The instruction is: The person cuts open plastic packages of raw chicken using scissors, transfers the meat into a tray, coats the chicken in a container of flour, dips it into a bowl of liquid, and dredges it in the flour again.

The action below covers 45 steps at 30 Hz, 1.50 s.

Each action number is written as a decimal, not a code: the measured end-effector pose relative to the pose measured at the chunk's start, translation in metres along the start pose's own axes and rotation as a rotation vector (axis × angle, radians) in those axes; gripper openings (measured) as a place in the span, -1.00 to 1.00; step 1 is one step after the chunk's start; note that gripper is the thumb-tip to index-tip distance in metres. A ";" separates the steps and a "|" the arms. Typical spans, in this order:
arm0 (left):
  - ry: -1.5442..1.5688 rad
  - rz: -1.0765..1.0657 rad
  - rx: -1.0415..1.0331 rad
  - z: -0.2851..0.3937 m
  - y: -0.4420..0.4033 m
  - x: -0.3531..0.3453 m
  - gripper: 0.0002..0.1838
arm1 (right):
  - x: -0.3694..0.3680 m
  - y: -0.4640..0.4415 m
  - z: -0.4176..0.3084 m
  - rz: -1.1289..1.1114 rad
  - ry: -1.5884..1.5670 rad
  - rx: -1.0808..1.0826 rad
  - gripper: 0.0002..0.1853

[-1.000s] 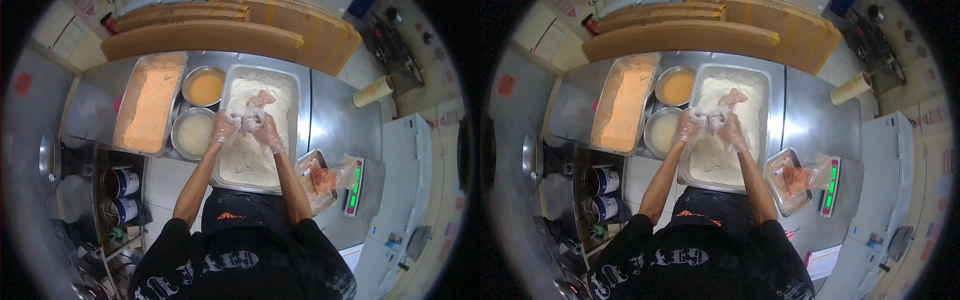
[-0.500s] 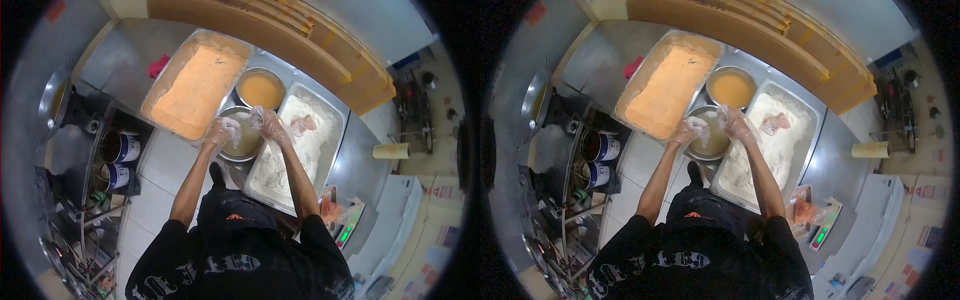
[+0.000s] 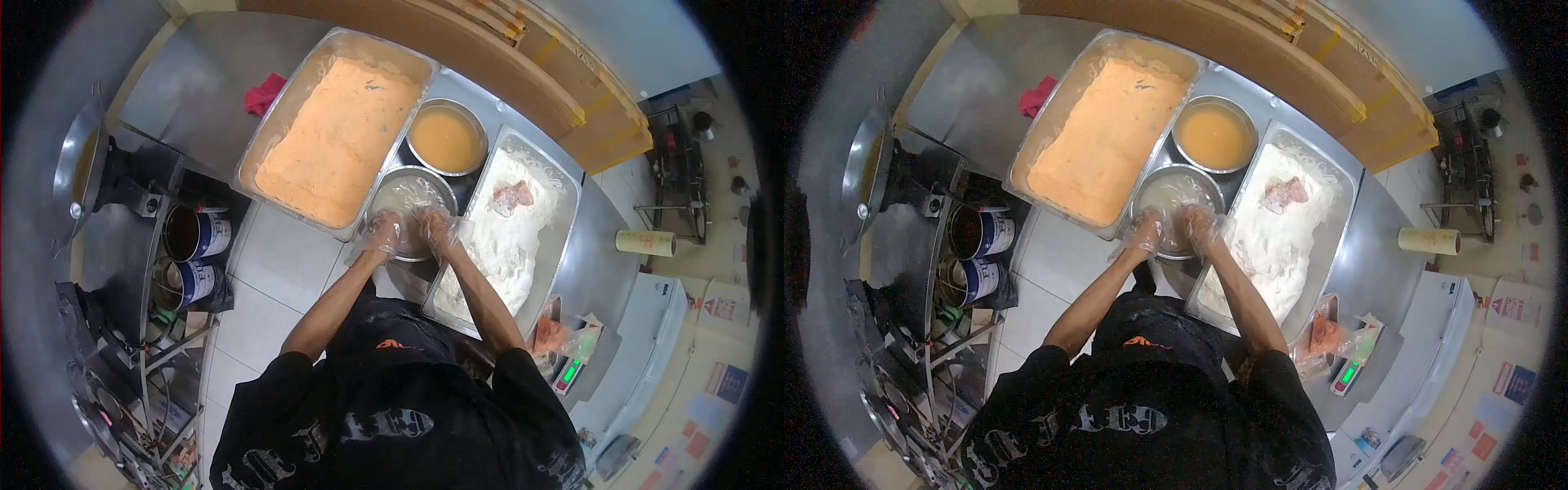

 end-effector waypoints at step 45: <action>-0.294 -0.089 -0.498 0.154 0.008 -0.139 -0.75 | 0.278 0.132 0.129 0.478 0.889 -0.237 -0.67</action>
Point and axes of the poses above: each hand's wrist, its own y-axis away from the middle knuckle, its own x-axis out of the back of the hand, z = x × y, the point moved 2 cm from there along -y, towards the middle knuckle, and after that the axes turned 2 degrees about z, right-handed, at the moved point
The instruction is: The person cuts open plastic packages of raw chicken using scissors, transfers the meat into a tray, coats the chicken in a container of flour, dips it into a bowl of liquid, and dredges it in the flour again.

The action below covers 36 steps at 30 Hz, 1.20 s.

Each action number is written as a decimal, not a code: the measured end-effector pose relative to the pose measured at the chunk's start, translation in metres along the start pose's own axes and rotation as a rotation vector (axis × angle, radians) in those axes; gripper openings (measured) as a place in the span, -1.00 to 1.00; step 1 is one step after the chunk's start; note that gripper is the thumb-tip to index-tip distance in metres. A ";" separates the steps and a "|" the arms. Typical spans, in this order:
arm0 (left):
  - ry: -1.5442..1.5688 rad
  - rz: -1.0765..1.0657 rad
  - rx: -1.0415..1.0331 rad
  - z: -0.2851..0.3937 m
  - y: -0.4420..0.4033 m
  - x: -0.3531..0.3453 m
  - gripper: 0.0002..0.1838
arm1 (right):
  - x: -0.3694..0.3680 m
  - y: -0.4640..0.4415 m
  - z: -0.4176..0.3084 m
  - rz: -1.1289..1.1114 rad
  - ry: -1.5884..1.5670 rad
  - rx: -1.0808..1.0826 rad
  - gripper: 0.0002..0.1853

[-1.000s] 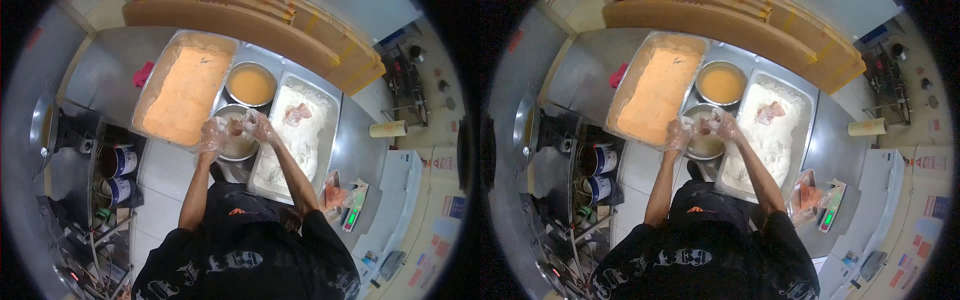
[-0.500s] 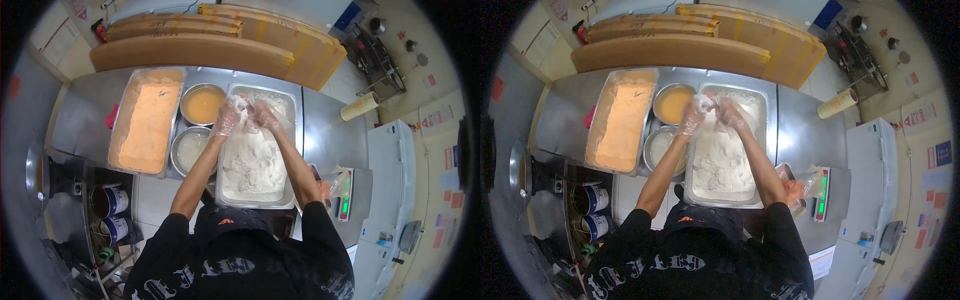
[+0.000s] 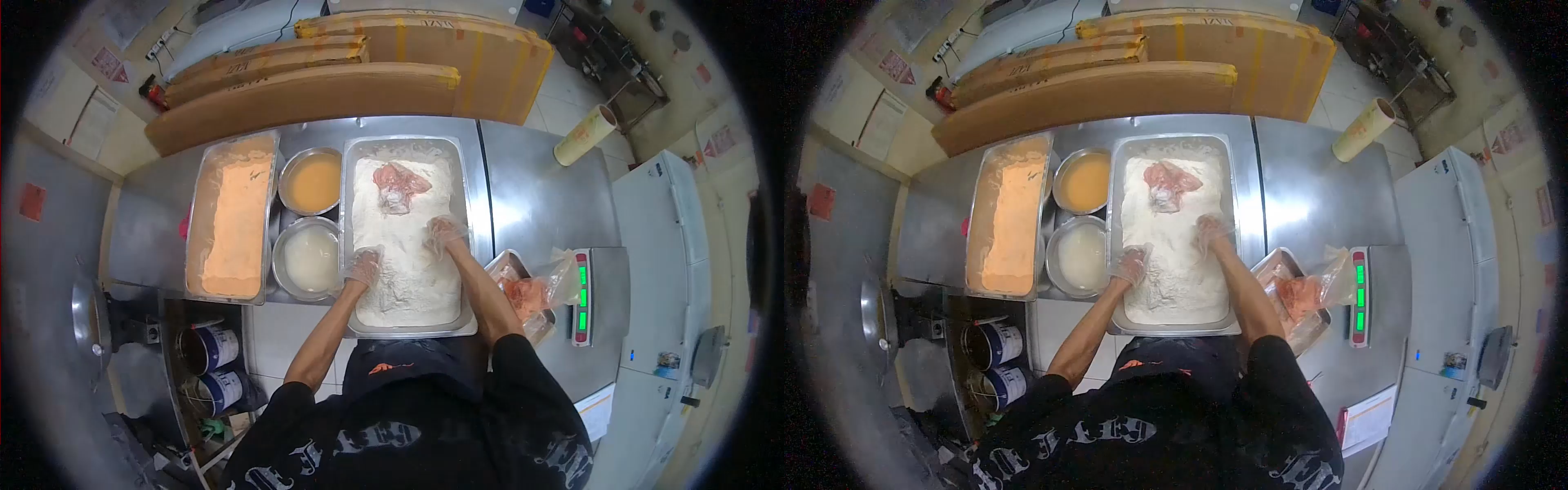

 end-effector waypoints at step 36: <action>-0.107 -0.453 0.360 0.070 -0.045 0.000 -0.23 | 0.076 0.004 -0.051 -0.448 0.347 0.435 -0.76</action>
Point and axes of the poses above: each hand's wrist, its own y-axis away from the middle knuckle, its own x-axis out of the back of the hand, z = x × y, the point moved 2 cm from there along -y, towards the middle knuckle, and after that the axes turned 2 degrees about z, right-handed, at the moved point
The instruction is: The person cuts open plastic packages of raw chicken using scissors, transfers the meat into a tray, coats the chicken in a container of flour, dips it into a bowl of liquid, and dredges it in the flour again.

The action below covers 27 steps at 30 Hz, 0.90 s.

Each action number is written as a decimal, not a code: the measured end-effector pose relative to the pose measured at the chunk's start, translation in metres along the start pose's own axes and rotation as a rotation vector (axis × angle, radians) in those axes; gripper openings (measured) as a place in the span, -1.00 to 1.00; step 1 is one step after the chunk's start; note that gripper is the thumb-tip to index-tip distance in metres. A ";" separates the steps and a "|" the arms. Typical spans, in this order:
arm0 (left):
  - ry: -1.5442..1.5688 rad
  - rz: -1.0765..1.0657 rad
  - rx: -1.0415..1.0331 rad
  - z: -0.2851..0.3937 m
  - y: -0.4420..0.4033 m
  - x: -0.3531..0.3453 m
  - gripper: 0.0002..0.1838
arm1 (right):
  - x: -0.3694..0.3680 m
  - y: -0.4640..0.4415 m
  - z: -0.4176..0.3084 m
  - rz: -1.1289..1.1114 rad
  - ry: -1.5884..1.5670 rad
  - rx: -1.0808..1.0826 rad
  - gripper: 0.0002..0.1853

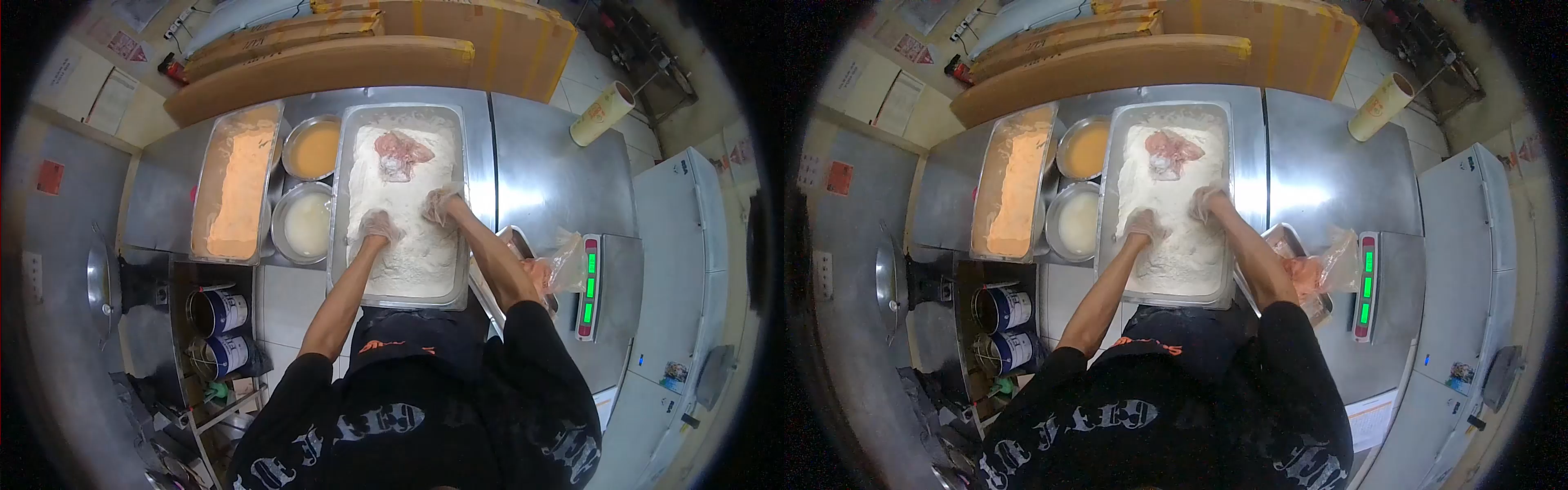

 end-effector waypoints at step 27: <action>0.304 0.511 -0.106 -0.042 -0.010 -0.008 -0.75 | -0.033 -0.031 0.012 0.885 -0.428 -0.129 -0.79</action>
Point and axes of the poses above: each hand's wrist, its own y-axis away from the middle knuckle, its own x-axis out of the back of the hand, z = x × y, the point moved 2 cm from there along -y, towards the middle knuckle, and after that the axes turned 2 degrees about z, right-handed, at the moved point
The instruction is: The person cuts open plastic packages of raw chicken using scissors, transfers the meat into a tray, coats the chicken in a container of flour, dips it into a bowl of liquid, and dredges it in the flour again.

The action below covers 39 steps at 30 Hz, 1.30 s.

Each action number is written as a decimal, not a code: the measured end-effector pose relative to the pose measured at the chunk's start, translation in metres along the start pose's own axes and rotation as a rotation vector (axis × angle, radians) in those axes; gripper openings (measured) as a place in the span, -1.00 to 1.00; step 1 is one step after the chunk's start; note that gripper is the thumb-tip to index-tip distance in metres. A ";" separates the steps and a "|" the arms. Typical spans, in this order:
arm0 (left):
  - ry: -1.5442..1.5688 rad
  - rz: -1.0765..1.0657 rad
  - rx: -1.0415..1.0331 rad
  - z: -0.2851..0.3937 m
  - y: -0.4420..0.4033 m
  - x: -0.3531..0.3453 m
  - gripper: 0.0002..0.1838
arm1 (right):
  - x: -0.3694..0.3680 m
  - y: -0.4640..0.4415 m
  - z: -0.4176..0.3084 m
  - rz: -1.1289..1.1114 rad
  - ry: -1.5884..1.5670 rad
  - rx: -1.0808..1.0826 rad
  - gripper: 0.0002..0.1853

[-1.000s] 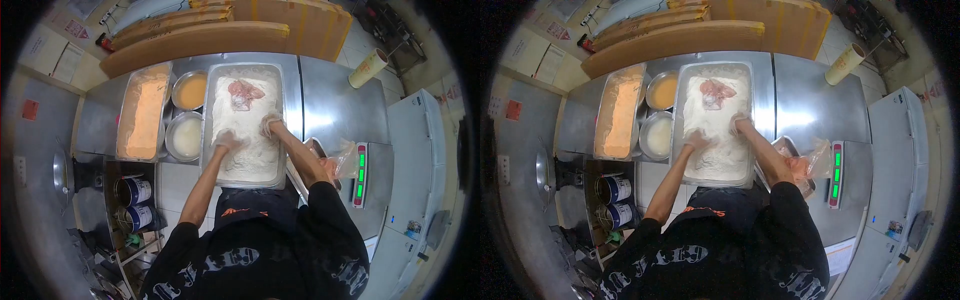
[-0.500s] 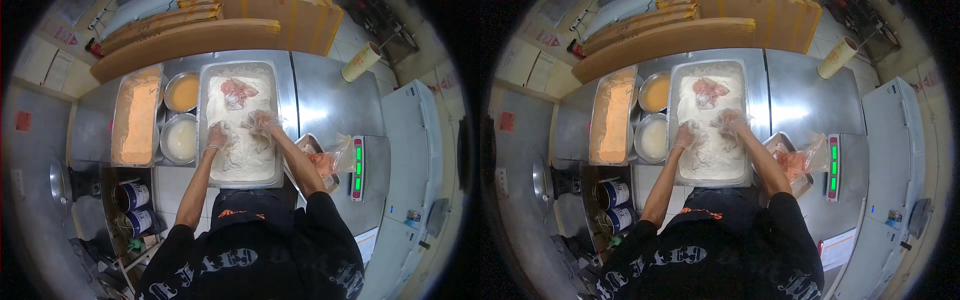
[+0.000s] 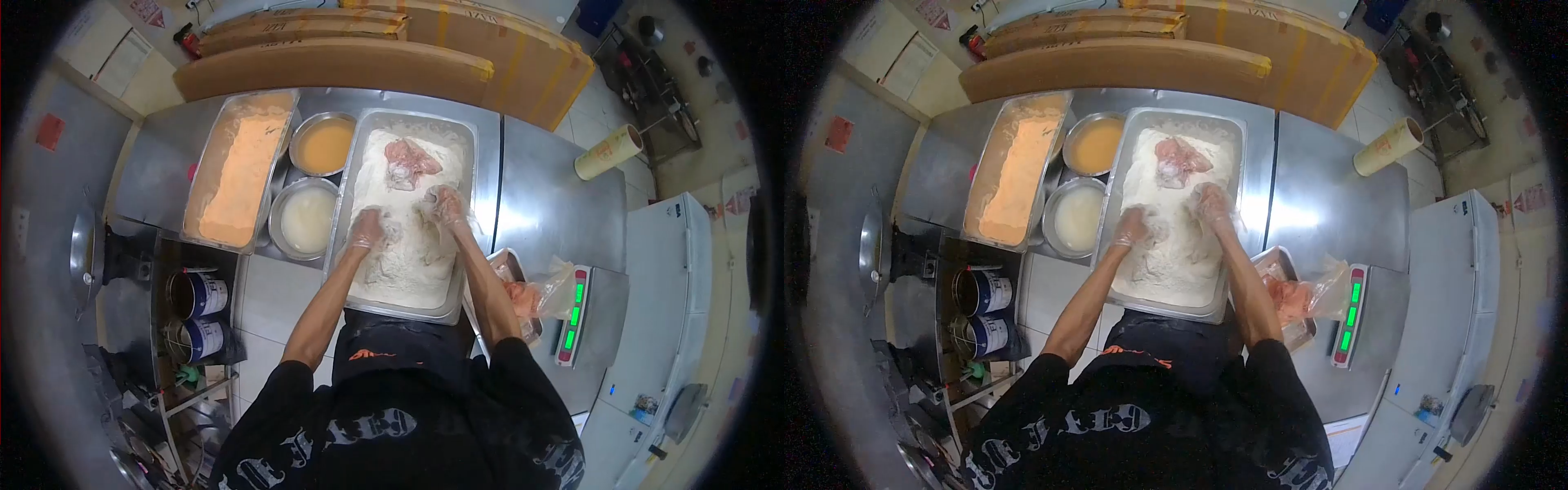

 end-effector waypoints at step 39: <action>-0.014 0.322 0.235 -0.160 0.040 0.162 -0.79 | -0.070 -0.121 -0.309 -0.683 -0.217 0.003 -0.90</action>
Point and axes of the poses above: each hand's wrist, its own y-axis away from the middle knuckle, its own x-axis out of the back of the hand, z = x × y, the point moved 2 cm from there along -y, towards the middle knuckle, and after that the axes turned 2 degrees about z, right-handed, at the moved point
